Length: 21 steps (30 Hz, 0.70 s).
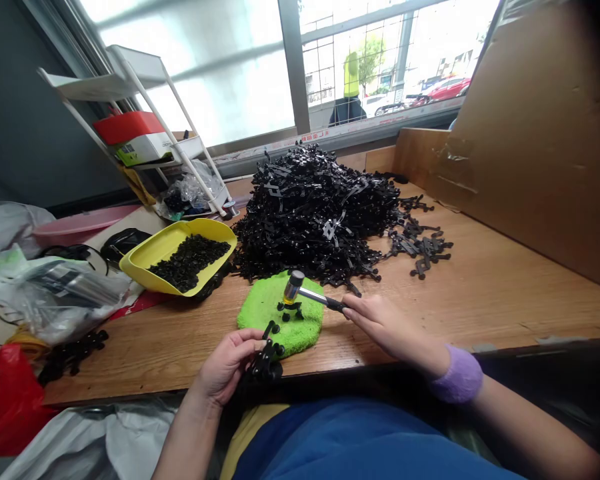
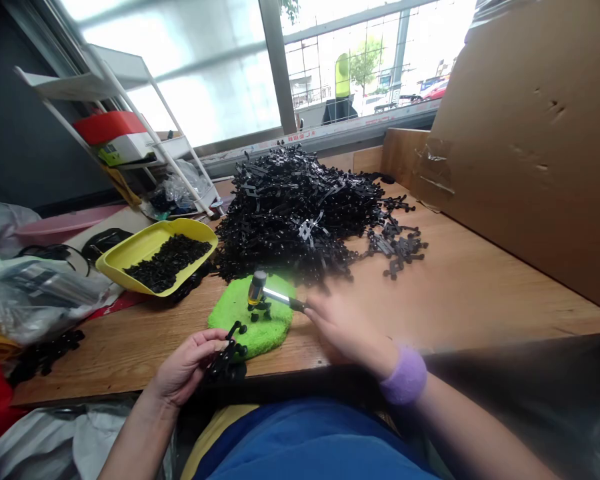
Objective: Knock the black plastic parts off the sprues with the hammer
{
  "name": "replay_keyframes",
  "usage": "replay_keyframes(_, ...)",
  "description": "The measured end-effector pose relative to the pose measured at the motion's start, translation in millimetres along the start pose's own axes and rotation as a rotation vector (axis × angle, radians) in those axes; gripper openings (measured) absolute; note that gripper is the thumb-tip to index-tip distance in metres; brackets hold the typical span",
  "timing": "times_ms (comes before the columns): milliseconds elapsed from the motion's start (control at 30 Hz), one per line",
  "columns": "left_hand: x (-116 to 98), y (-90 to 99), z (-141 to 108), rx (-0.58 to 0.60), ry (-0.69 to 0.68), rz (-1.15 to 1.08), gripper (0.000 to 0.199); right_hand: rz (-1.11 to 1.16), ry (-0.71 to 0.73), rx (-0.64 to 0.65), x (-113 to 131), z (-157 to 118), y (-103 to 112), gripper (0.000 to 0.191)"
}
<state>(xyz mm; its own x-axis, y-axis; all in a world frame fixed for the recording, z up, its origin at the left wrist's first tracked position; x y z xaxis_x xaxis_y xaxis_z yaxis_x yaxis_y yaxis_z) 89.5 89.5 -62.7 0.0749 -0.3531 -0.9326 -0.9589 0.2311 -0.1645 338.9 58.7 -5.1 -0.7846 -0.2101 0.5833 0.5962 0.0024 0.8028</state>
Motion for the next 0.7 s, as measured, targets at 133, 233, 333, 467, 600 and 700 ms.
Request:
replay_keyframes(133,3.1,-0.1,2.4,0.004,0.030,-0.029,0.023,-0.051,0.051,-0.007,11.2,2.8,1.8,0.027)
replay_keyframes(233,3.8,0.7,4.0,-0.003,0.053,-0.041,0.022,-0.045,0.111,-0.111,27.4,6.1,13.1,0.030)
replay_keyframes(333,2.3,0.0,4.7,0.009,0.058,-0.017,0.022,-0.149,0.125,-0.059,39.3,11.4,8.7,0.028)
replay_keyframes(467,0.4,-1.2,4.9,0.035,0.042,0.045,0.022,-0.399,0.134,-0.007,44.9,14.4,-0.2,0.025)
replay_keyframes(600,0.7,-1.7,5.1,0.048,0.032,0.080,0.023,-0.347,0.134,-0.031,45.6,11.5,-2.9,0.026)
replay_keyframes(700,0.3,-3.3,4.8,0.063,0.026,0.103,0.023,-0.493,0.147,0.027,45.1,8.5,-14.4,0.025)
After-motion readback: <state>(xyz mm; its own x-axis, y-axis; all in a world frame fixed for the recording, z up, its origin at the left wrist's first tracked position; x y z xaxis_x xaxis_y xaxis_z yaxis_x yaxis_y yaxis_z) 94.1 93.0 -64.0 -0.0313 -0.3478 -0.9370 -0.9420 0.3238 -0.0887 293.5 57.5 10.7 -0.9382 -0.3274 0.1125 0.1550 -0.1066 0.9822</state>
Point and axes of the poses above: each hand's wrist, its own z-axis towards the middle knuckle, its own y-axis out of the back of the hand, x = y × z, the point moved 8 cm from there along z, towards the middle knuckle, and after that the axes turned 5 degrees about -y, right-handed, at the moved point
